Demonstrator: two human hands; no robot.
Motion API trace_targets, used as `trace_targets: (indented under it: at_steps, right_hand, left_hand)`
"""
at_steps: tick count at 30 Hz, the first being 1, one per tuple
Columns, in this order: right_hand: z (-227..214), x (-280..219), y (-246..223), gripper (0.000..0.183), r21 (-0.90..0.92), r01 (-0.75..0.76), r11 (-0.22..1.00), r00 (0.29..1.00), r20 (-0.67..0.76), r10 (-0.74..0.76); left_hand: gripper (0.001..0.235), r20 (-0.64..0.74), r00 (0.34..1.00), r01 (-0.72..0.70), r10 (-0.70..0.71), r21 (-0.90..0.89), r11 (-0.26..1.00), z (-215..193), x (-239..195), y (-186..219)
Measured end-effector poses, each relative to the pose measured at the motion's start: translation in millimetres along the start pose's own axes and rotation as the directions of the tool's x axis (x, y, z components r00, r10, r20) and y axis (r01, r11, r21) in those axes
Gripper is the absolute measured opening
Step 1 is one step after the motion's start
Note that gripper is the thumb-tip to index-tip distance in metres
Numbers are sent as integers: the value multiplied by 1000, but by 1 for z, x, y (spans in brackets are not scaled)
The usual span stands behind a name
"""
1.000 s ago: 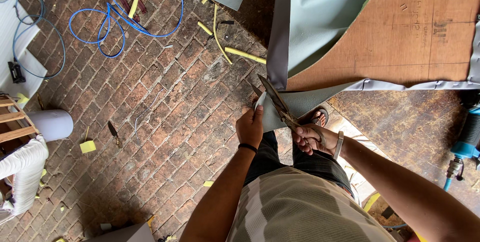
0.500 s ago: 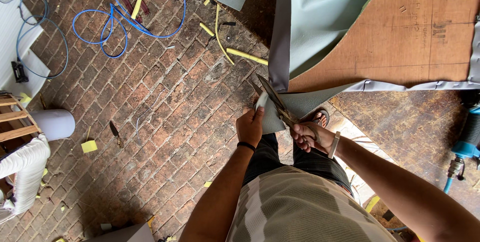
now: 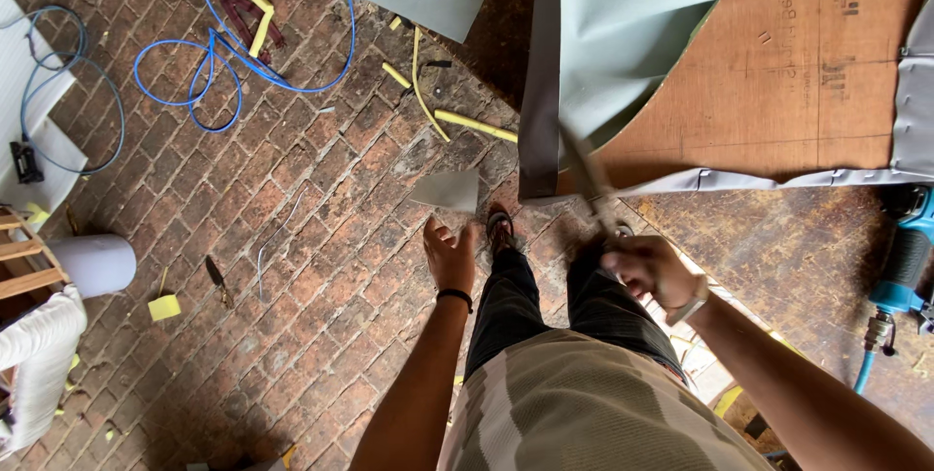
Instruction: The person staples gray fabric onto a wooden frame using a pneumatic staple gun, trims excess fabric with shears, and folds edges to create a tufted cushion. The person repeatedly flips the cushion, staples edges, and trims fabric to fit the frame.
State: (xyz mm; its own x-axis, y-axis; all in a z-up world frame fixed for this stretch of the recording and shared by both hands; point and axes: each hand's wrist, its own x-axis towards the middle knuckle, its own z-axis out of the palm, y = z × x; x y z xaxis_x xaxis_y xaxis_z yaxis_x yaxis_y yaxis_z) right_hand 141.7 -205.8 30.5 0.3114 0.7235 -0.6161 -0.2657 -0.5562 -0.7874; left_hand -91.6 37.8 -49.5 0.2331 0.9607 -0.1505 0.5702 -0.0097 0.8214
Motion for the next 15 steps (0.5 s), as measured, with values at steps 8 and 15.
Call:
trace_targets:
  at_steps: [8, 15]
  right_hand:
    - [-112, 27, -66, 37, -34, -167, 985, 657, -749, 86]
    - [-183, 62, -32, 38, -447, -342, 827, 617, -771, -162]
  left_hand:
    - [12, 333, 884, -278, 329, -191, 941, 46, 10, 38]
    - [10, 401, 784, -414, 473, -230, 881, 53, 26, 43]
